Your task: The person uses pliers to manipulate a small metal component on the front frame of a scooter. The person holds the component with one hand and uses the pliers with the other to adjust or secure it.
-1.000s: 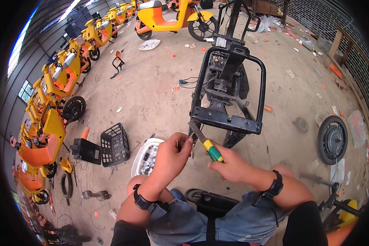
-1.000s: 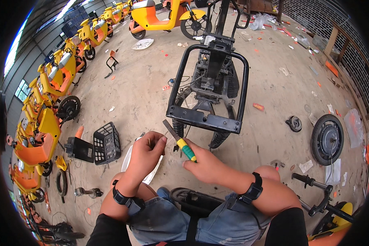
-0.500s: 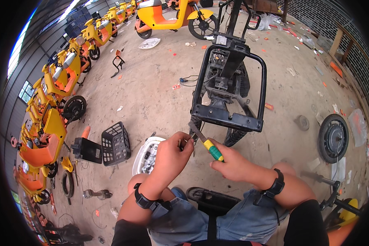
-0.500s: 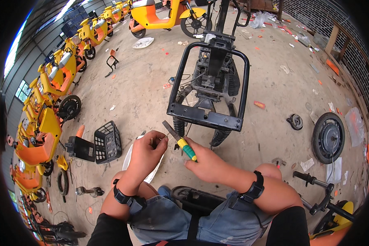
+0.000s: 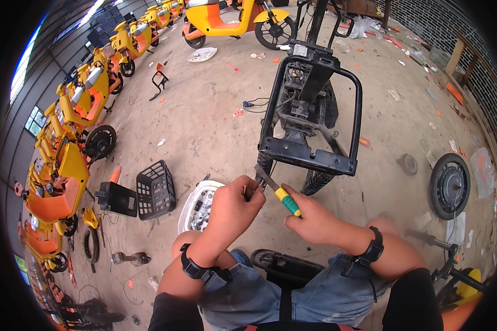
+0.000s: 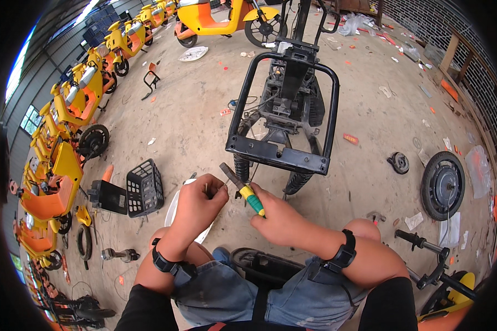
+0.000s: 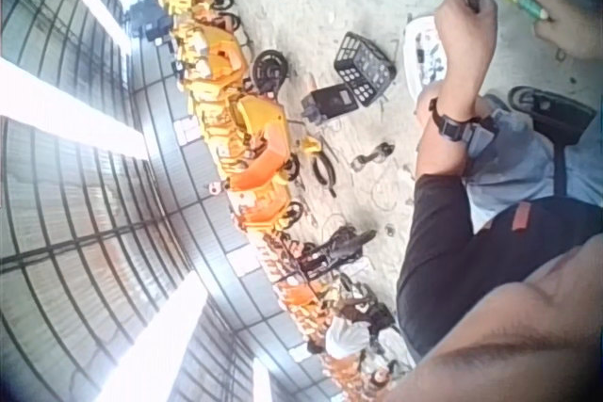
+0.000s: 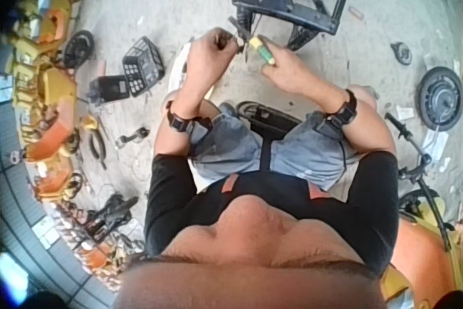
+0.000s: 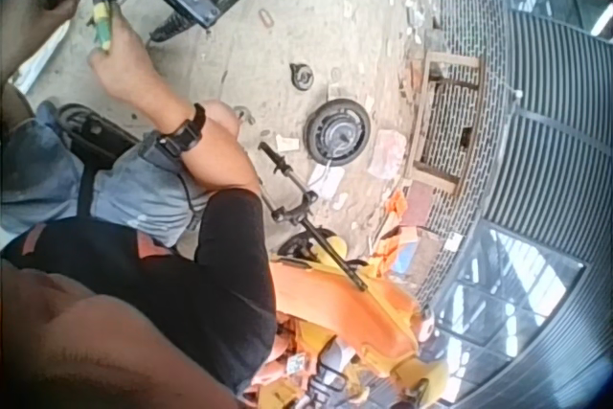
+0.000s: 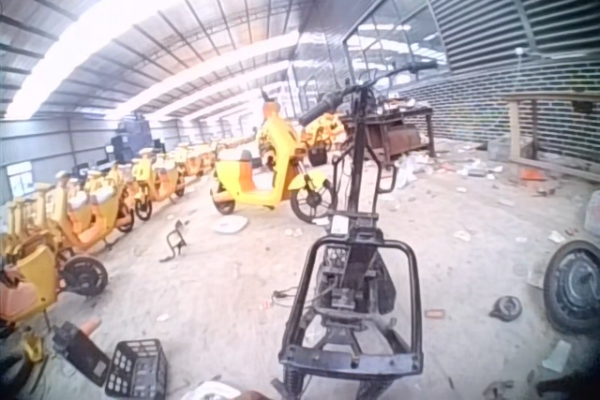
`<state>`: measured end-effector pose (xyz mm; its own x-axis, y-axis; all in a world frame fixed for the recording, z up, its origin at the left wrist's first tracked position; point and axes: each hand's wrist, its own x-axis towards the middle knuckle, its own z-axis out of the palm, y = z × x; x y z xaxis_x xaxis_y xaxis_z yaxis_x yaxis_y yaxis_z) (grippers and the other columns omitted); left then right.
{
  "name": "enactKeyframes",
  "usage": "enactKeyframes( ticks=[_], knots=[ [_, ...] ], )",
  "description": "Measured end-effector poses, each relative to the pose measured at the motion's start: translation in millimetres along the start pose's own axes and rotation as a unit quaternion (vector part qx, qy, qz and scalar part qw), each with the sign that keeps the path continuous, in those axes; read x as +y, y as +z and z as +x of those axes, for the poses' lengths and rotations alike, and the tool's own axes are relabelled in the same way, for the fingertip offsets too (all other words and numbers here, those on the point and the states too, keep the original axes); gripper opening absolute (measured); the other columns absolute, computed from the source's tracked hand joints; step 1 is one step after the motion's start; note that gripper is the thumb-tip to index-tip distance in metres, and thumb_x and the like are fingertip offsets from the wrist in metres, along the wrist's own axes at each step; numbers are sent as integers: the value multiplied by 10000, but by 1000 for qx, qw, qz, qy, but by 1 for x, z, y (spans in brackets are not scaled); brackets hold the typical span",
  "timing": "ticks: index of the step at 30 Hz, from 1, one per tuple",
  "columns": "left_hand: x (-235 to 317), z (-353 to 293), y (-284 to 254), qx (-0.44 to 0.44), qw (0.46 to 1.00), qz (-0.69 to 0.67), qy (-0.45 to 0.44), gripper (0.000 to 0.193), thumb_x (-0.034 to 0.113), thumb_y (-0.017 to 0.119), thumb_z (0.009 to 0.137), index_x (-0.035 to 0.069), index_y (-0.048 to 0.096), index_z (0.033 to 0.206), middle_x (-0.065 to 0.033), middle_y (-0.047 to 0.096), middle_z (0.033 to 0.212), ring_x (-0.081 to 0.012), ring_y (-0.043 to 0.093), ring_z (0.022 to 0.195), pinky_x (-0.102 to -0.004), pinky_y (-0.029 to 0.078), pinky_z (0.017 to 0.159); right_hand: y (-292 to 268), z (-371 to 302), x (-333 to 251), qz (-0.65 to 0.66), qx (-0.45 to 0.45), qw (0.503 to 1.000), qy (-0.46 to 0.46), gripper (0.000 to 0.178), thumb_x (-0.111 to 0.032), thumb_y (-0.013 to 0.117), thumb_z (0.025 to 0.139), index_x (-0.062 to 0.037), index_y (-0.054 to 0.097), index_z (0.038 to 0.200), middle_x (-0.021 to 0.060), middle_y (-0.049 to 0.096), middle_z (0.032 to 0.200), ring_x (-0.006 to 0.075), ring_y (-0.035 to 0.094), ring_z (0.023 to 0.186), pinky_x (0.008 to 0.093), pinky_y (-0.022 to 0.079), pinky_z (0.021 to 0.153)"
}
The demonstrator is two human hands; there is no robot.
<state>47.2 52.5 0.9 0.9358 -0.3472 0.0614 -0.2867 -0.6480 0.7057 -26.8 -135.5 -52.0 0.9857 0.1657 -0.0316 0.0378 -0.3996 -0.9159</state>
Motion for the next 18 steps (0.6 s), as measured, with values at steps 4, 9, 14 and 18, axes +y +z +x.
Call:
enactKeyframes(
  ticks=[4, 9, 14, 18],
  knots=[
    [-4, 1, 2, 2, 1000, -14, 8, 177, 158, 690, 827, -13, 654, 856, -162, 643, 638, -280, 642, 548, -357, 497, 545, 2, 1, 7, -47, 9, 998, -33, 746, -122, 610, 834, 38, 297, 1492, 279, 563, 1220, 403, 588, 1085, 403, 466, 935],
    [-1, 2, -1, -22, 1000, -9, -16, 179, 153, 684, 821, -21, 655, 849, -168, 643, 637, -289, 651, 567, -360, 500, 552, 3, 0, 5, -46, 3, 999, -20, 735, -120, 595, 833, 40, 302, 1488, 297, 534, 1274, 427, 557, 1160, 411, 444, 990],
    [-2, 1, -2, -25, 1000, -7, -9, 177, 151, 681, 819, -23, 651, 838, -171, 650, 647, -295, 658, 577, -363, 505, 562, 2, 0, 5, -54, -4, 998, -22, 696, -109, 585, 832, 33, 334, 1465, 279, 544, 1239, 420, 565, 1135, 415, 457, 962],
    [-3, 1, -3, -27, 1000, -16, -4, 174, 148, 679, 819, -22, 650, 835, -168, 658, 663, -297, 663, 590, -362, 510, 571, 3, 0, 5, -44, -6, 999, -20, 643, -71, 577, 823, 13, 379, 1429, 240, 577, 1164, 400, 592, 1057, 415, 479, 904]
  ],
)
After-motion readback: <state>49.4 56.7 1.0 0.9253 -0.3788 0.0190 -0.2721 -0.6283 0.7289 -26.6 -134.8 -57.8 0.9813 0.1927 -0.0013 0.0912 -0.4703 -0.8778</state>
